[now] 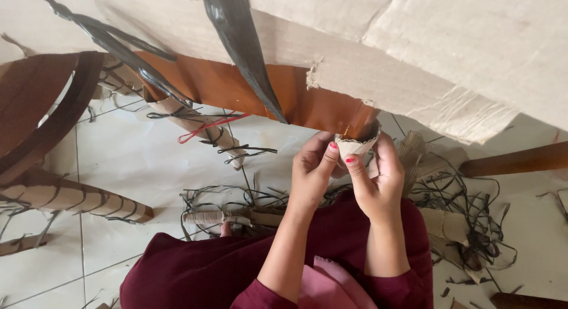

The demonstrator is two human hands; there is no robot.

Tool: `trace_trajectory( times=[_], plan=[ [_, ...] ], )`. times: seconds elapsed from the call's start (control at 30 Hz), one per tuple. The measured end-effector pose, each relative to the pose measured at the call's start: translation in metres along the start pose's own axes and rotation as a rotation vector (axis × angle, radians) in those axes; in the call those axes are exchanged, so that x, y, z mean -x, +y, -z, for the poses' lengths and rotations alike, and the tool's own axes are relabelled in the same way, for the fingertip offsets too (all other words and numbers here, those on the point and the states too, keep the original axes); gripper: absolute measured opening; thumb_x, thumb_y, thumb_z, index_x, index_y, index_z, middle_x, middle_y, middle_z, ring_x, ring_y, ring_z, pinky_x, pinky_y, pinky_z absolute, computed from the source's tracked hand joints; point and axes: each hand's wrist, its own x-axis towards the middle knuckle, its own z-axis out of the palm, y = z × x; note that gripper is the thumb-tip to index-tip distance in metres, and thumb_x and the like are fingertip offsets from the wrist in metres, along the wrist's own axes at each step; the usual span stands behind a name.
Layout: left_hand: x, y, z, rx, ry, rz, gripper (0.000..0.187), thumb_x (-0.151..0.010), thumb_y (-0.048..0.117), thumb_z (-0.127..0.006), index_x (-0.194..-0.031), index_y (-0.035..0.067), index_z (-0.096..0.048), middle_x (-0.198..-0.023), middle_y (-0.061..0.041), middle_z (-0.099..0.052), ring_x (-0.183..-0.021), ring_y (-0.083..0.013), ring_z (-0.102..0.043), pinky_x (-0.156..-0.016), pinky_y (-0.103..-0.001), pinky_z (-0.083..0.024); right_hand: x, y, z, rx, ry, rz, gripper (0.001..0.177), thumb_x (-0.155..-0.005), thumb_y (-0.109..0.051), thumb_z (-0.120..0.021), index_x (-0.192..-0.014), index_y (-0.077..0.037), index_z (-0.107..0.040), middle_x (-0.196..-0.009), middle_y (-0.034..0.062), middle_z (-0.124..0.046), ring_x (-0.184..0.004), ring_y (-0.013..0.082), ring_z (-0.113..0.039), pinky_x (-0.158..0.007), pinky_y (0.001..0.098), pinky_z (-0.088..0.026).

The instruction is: Wrapping wooden furniture legs with protective paper and securing them with plastic ties using a hook tool.

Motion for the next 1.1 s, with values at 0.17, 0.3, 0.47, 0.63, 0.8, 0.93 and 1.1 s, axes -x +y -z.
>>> trace_trajectory(
  times=[0.17,0.3,0.47,0.63,0.8,0.93,1.1],
  plan=[
    [0.001,0.003,-0.006,0.024,0.05,-0.011,0.024,-0.102,0.019,-0.067,-0.115,-0.001,-0.072,-0.067,-0.012,-0.07,-0.063,-0.0117,-0.068,-0.056,-0.029,-0.06,0.006,0.014,0.002,0.053,-0.004,0.047,0.042,-0.102,-0.027,-0.067,-0.13,0.003,-0.06,-0.113,0.0182,-0.067,-0.107,0.0263,-0.066,-0.098,0.0486,-0.052],
    [0.005,0.013,-0.014,0.02,0.105,0.028,0.02,-0.101,0.019,-0.067,-0.105,0.0,-0.075,-0.066,-0.008,-0.069,-0.064,-0.0117,-0.069,-0.059,-0.028,-0.061,0.005,0.012,0.002,0.137,-0.011,0.104,0.039,-0.104,-0.029,-0.063,-0.126,0.003,-0.062,-0.107,0.0185,-0.064,-0.1,0.0332,-0.068,-0.091,0.0477,-0.053],
    [0.008,0.011,-0.013,0.014,0.118,0.003,0.017,-0.1,0.016,-0.07,-0.101,-0.001,-0.074,-0.067,-0.011,-0.069,-0.064,-0.0125,-0.067,-0.059,-0.03,-0.061,-0.003,-0.013,0.017,0.162,-0.018,0.091,0.025,-0.107,-0.019,-0.06,-0.119,0.002,-0.067,-0.1,0.0157,-0.066,-0.088,0.0305,-0.068,-0.084,0.0452,-0.055],
    [0.008,0.013,-0.008,0.005,0.114,-0.008,0.016,-0.1,0.014,-0.071,-0.1,-0.001,-0.074,-0.067,-0.013,-0.07,-0.064,-0.0147,-0.069,-0.06,-0.031,-0.061,0.003,-0.012,0.037,0.221,-0.064,0.015,0.019,-0.108,0.004,-0.052,-0.115,-0.003,-0.069,-0.095,0.012,-0.067,-0.07,0.021,-0.066,-0.068,0.0362,-0.055],
    [0.007,0.014,-0.008,0.027,0.124,0.01,0.017,-0.1,0.015,-0.07,-0.099,-0.002,-0.073,-0.068,-0.012,-0.07,-0.066,-0.0131,-0.069,-0.061,-0.03,-0.061,0.012,-0.001,0.041,0.139,0.028,-0.169,0.04,-0.097,0.019,-0.058,-0.135,0.01,-0.047,-0.128,0.0278,-0.054,-0.08,0.0336,-0.071,-0.072,0.0417,-0.061],
    [0.006,0.009,-0.007,0.026,0.123,0.015,0.018,-0.1,0.015,-0.07,-0.099,-0.002,-0.073,-0.067,-0.013,-0.07,-0.064,-0.0146,-0.07,-0.06,-0.03,-0.061,0.0,-0.014,0.025,0.173,0.084,-0.138,0.007,-0.099,0.006,-0.074,-0.104,0.002,-0.071,-0.075,0.01,-0.071,-0.071,0.0174,-0.07,-0.076,0.0329,-0.055],
    [0.005,0.007,-0.002,0.078,0.076,0.05,0.018,-0.102,0.017,-0.069,-0.103,-0.001,-0.072,-0.073,-0.012,-0.071,-0.07,-0.0118,-0.068,-0.063,-0.03,-0.06,-0.028,-0.027,0.018,0.296,-0.06,0.037,0.026,-0.102,0.012,-0.065,-0.087,-0.006,-0.074,-0.056,0.0027,-0.055,-0.052,0.0185,-0.053,-0.061,0.0314,-0.05]
  ],
)
